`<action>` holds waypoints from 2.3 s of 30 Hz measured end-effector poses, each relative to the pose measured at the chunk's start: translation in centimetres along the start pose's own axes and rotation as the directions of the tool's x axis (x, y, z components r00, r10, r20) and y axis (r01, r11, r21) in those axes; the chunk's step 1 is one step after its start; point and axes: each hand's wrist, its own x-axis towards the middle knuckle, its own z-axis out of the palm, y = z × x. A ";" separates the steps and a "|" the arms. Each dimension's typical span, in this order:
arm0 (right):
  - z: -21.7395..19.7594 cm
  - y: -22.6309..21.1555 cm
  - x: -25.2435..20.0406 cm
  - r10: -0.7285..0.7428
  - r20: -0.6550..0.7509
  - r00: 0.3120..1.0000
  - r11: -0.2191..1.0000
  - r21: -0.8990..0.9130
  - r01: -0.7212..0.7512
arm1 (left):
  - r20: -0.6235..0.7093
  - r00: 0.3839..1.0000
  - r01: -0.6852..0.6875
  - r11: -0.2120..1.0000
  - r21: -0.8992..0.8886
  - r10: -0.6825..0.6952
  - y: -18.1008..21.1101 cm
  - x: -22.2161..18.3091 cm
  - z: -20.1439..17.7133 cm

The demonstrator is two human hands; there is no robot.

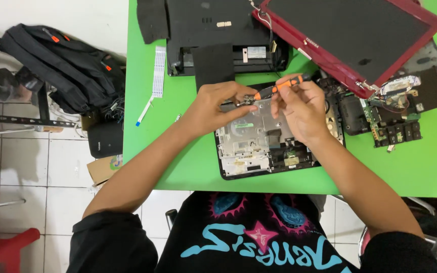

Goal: Repairing a laptop by disassembling internal components using a screwdriver

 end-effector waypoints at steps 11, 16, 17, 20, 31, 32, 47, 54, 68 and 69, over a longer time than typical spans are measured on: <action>1.5 -3.9 -1.9 -0.448 0.101 0.888 0.768 -0.465 0.440 | 0.499 0.859 -0.162 0.863 0.479 -0.116 0.3 -0.5 -0.6; 1.1 -3.5 -1.8 -0.434 0.111 0.894 0.765 -0.478 0.431 | 0.586 0.757 -0.095 0.838 0.537 -0.290 1.4 -0.7 -0.7; 0.8 -3.3 -1.8 -0.433 0.104 0.895 0.774 -0.466 0.429 | 0.595 0.747 -0.093 0.839 0.536 -0.297 0.9 -0.9 -0.8; 0.5 -3.4 -1.3 -0.434 0.102 0.895 0.785 -0.445 0.431 | 0.605 0.738 -0.095 0.842 0.530 -0.298 0.6 -0.7 -1.3; 0.4 -3.6 -1.5 -0.379 0.016 0.925 0.825 -0.448 0.345 | 0.625 0.716 -0.038 0.877 0.479 -0.311 0.1 -0.1 -2.3; 0.3 -3.6 -1.5 -0.381 0.019 0.925 0.818 -0.459 0.346 | 0.619 0.719 -0.034 0.875 0.484 -0.315 0.2 -0.2 -2.3; 0.4 -4.0 -1.0 -0.358 0.004 0.934 0.839 -0.438 0.324 | 0.564 0.769 0.038 0.903 0.428 -0.300 -0.3 -0.2 -2.4; 0.3 -3.6 -1.4 -0.321 0.010 0.947 0.860 -0.416 0.296 | 0.578 0.760 0.063 0.918 0.391 -0.298 0.0 -0.2 -2.8; 0.8 -3.2 -1.8 -0.301 0.041 0.953 0.865 -0.410 0.290 | 0.284 0.953 -0.041 0.883 0.468 -0.107 -3.5 -0.8 -0.7; 0.9 -3.2 -1.9 -0.303 0.049 0.952 0.863 -0.409 0.295 | 0.246 0.964 -0.028 0.883 0.468 -0.099 -4.0 -0.9 -0.4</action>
